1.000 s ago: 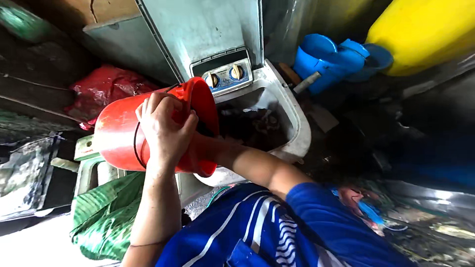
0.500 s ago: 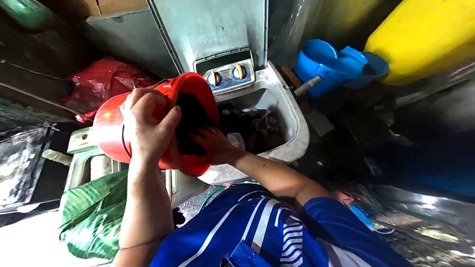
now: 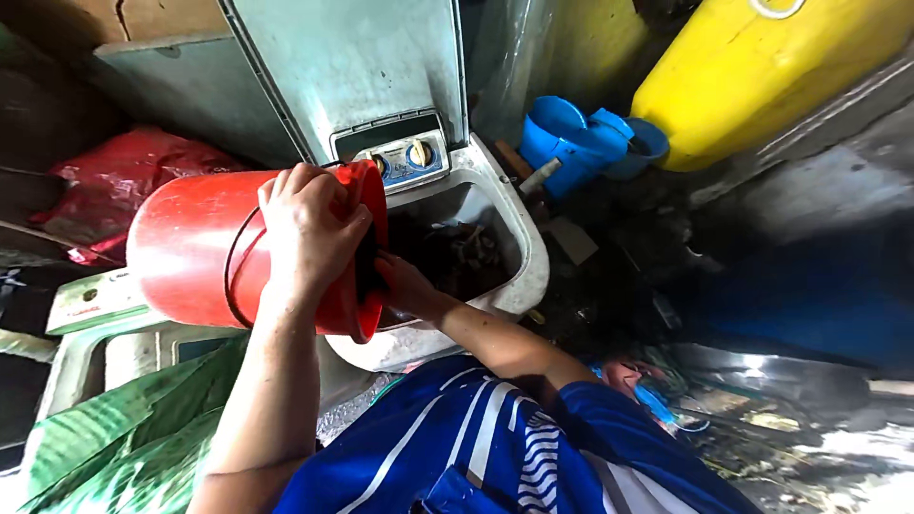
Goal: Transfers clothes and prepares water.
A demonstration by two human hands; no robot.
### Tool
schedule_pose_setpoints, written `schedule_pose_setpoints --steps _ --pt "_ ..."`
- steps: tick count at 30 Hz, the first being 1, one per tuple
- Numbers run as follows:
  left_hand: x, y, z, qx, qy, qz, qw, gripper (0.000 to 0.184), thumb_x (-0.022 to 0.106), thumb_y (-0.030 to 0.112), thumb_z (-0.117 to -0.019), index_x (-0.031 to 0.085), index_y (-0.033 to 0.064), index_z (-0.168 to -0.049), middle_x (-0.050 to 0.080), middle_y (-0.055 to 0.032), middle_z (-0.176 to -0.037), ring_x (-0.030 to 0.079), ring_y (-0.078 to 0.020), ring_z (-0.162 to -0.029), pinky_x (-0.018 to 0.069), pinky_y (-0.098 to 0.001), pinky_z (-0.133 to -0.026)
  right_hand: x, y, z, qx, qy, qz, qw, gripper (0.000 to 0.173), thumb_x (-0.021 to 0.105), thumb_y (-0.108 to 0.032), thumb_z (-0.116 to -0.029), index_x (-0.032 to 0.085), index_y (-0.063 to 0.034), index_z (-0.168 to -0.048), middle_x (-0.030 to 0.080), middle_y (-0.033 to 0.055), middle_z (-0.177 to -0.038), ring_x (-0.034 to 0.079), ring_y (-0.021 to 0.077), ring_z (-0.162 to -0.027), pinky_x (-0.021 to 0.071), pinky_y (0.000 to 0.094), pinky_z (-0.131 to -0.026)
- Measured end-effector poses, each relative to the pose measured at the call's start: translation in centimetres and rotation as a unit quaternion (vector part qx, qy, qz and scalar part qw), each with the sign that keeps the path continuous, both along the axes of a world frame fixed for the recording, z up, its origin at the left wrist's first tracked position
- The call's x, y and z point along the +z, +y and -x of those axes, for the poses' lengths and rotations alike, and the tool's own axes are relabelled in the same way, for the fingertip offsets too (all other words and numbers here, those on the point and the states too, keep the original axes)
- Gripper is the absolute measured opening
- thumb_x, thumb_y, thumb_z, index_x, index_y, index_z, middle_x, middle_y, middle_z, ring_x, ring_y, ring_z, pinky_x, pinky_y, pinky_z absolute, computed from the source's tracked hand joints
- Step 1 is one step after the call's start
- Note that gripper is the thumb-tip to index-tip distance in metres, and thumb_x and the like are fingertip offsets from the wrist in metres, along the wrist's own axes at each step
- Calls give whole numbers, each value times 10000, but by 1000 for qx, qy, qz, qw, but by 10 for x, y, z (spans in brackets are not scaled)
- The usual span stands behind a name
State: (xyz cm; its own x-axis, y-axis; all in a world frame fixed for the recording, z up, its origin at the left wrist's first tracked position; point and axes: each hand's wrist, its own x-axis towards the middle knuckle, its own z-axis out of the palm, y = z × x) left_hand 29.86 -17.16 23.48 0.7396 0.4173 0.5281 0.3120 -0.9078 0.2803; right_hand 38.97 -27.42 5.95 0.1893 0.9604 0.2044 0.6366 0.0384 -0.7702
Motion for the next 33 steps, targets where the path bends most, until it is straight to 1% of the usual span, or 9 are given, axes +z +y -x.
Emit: schedule_pose_setpoints --steps 4,8,12,16,19,22,26,29,33 --pt "-6 -6 -37 -3 49 -9 999 274 696 283 -856 653 14 -832 675 -193 -1023 630 -393 -1020 397 -611 -990 -14 -24 -39 -107 163 -34 980 447 668 -42 -952 596 8 -1391 638 169 -1378 629 251 -1257 514 441 -1082" --pt "-13 -14 -69 -20 125 -7 992 248 721 258 -840 692 12 -846 693 -177 -1013 644 -378 -1048 432 -593 -1001 -36 -46 -85 -229 278 15 933 360 495 -139 -1069 579 -79 -1414 629 154 -1379 621 256 -1241 516 489 -1043" --pt "-26 -16 -92 -45 187 -13 981 249 728 286 -833 689 40 -829 682 -136 -990 637 -332 -1029 439 -537 -990 -38 -51 -116 -318 432 48 842 379 501 -339 -1077 602 -121 -1369 670 130 -1255 657 234 -1087 553 487 -918" --pt "-18 -6 -94 -43 193 2 980 283 722 302 -855 701 20 -856 691 -157 -1023 641 -348 -1052 436 -563 -997 -25 -66 -142 -333 608 47 719 376 567 -348 -1012 601 -91 -1285 673 101 -1128 659 214 -1007 576 453 -832" --pt "-2 9 -76 -33 146 24 988 271 715 281 -863 710 10 -876 692 -182 -1062 636 -377 -1085 418 -612 -1008 22 -113 -145 -338 510 78 787 401 548 -409 -1042 639 -135 -1321 689 55 -1206 657 166 -1065 565 392 -888" --pt "13 24 -45 -25 89 53 994 275 679 294 -879 709 22 -902 686 -179 -1102 620 -364 -1111 385 -619 -1028 9 -125 -168 -296 394 113 863 419 523 -369 -1047 634 -78 -1328 671 109 -1251 641 182 -1116 531 428 -966" --pt "20 43 -9 -9 34 77 996 312 652 346 -886 691 37 -898 667 -152 -1120 588 -306 -1144 362 -571 -1047 2 -133 -170 -237 366 198 878 441 596 -296 -1035 587 -55 -1404 632 181 -1341 611 271 -1214 501 504 -1021" --pt "20 52 9 -4 6 101 995 276 655 339 -882 674 64 -874 655 -121 -1128 566 -253 -1171 369 -500 -1060 1 -128 -163 -158 334 204 907 412 590 -216 -1025 580 -121 -1426 583 88 -1454 552 211 -1319 461 474 -1084" --pt "20 52 20 3 -25 123 992 249 671 331 -875 667 83 -855 649 -86 -1116 554 -205 -1166 381 -439 -1048 -2 -132 -162 -9 173 260 950 421 629 -420 -1000 699 -140 -1306 492 135 -1529 475 263 -1413 427 486 -1147"
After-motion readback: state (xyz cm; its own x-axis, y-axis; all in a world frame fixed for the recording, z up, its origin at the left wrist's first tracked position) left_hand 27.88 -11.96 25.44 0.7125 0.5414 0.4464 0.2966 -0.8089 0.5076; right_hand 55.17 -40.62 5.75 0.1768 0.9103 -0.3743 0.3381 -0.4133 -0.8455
